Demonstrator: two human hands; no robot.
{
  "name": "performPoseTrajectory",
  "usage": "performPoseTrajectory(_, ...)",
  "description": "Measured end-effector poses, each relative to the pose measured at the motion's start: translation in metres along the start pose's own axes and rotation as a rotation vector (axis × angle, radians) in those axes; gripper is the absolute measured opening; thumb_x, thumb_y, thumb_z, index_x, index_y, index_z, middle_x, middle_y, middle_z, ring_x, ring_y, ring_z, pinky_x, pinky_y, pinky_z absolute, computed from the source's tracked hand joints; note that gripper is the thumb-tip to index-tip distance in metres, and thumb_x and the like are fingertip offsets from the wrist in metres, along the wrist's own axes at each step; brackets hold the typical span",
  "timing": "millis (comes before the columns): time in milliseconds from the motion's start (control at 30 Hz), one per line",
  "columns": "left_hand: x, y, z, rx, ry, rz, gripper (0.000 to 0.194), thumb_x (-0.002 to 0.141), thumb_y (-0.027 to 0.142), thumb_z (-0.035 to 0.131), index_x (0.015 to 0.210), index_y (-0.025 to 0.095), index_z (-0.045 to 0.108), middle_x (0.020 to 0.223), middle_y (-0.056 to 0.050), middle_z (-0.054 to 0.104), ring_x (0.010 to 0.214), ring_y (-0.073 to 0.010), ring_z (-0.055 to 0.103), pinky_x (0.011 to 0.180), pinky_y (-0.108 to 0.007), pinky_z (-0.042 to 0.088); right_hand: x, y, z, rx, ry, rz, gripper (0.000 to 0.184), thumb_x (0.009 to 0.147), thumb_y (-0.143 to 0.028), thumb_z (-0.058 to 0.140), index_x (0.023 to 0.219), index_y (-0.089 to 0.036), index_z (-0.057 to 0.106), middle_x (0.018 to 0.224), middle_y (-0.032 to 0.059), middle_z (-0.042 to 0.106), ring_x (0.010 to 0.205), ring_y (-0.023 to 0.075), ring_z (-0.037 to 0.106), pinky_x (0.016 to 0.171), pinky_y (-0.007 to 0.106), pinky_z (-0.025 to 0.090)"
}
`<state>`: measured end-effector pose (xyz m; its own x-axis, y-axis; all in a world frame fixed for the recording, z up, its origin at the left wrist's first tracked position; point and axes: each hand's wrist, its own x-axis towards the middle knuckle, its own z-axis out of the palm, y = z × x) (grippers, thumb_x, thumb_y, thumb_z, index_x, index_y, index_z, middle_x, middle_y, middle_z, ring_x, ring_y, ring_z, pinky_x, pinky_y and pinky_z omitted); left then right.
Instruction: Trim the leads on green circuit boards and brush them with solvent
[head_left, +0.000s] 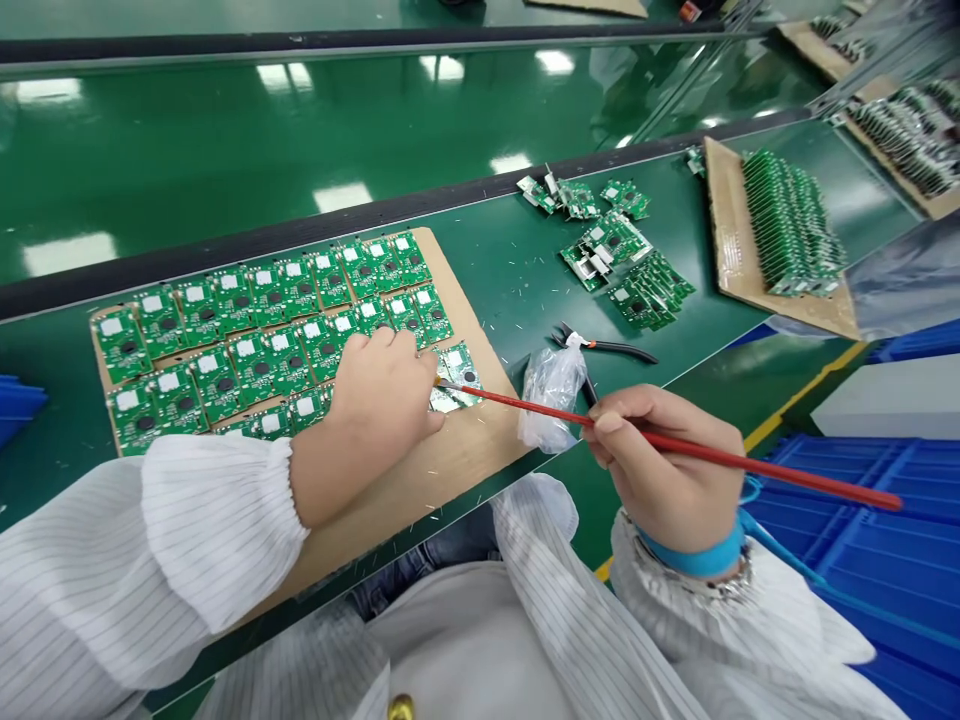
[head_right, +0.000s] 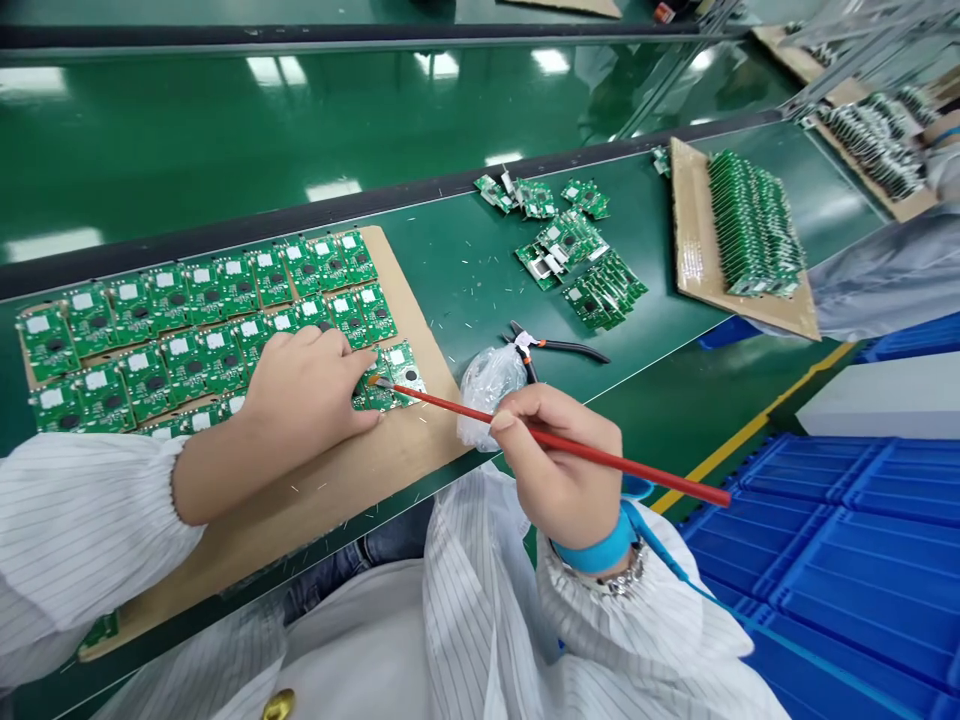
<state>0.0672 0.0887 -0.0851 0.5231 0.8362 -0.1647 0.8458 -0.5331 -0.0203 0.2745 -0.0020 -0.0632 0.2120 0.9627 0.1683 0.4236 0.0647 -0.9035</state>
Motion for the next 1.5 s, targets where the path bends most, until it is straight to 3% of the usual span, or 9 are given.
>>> performPoseTrajectory(233,0.005,0.002,0.000,-0.005,0.001,0.012,0.031,0.069,0.045,0.063,0.084,0.019,0.067,0.079,-0.008,0.059,0.086,-0.0281,0.054,0.064,-0.035,0.032,-0.001,-0.003,-0.008,-0.074,-0.111,-0.022,0.015,0.082,-0.017,0.060,0.068,-0.019,0.060,0.057,-0.0028,0.054,0.051,0.0086,0.049,0.047,0.023,0.039)
performPoseTrajectory(467,0.004,0.002,0.000,0.013,-0.010,0.006,0.036,0.070,0.047,0.063,0.091,0.018,0.069,0.082,-0.009,0.061,0.086,-0.0285,0.054,0.066,-0.036,0.034,-0.003,-0.002,-0.015,-0.068,-0.007,-0.017,0.014,0.081,-0.018,0.062,0.067,-0.021,0.061,0.056,-0.0024,0.054,0.048,0.0096,0.046,0.044,0.024,0.036)
performPoseTrajectory(633,0.004,0.003,0.000,0.006,-0.011,0.011,0.039,0.068,0.048,0.065,0.095,0.019,0.068,0.085,-0.009,0.061,0.086,-0.0282,0.054,0.066,-0.036,0.033,-0.005,-0.001,-0.022,-0.003,0.069,0.062,0.012,0.080,-0.020,0.064,0.069,-0.020,0.063,0.057,-0.0014,0.055,0.045,0.0100,0.046,0.040,0.025,0.033)
performPoseTrajectory(833,0.011,0.011,-0.004,0.003,0.013,0.012,0.055,0.069,0.054,0.064,0.111,0.020,0.063,0.088,-0.008,0.061,0.086,-0.0275,0.054,0.067,-0.036,0.033,-0.003,0.005,-0.021,0.009,0.096,0.070,0.012,0.080,-0.022,0.063,0.068,-0.019,0.062,0.056,-0.0015,0.055,0.045,0.0102,0.046,0.040,0.025,0.034)
performPoseTrajectory(1033,0.020,0.019,-0.004,-0.003,0.000,0.044,0.040,0.069,0.050,0.064,0.094,0.019,0.066,0.088,-0.009,0.061,0.088,-0.0273,0.054,0.069,-0.037,0.034,-0.001,0.005,-0.017,-0.063,0.047,0.033,0.014,0.080,-0.021,0.062,0.066,-0.020,0.060,0.056,-0.0028,0.054,0.046,0.0091,0.044,0.044,0.024,0.034)
performPoseTrajectory(1200,0.021,0.022,-0.004,-0.015,0.004,0.036,0.036,0.070,0.043,0.064,0.094,0.016,0.065,0.089,-0.010,0.061,0.088,-0.0275,0.054,0.069,-0.037,0.033,-0.002,0.000,-0.024,-0.113,-0.016,0.038,0.014,0.079,-0.018,0.062,0.066,-0.020,0.061,0.055,-0.0026,0.054,0.048,0.0100,0.046,0.046,0.025,0.035)
performPoseTrajectory(1500,0.022,0.023,-0.002,-0.020,0.007,0.036,0.032,0.070,0.040,0.062,0.091,0.017,0.067,0.088,-0.010,0.061,0.088,-0.0279,0.055,0.069,-0.037,0.034,-0.006,-0.001,-0.033,-0.064,0.097,0.058,0.012,0.079,-0.017,0.063,0.067,-0.020,0.064,0.057,-0.0007,0.055,0.048,0.0104,0.047,0.043,0.026,0.034)
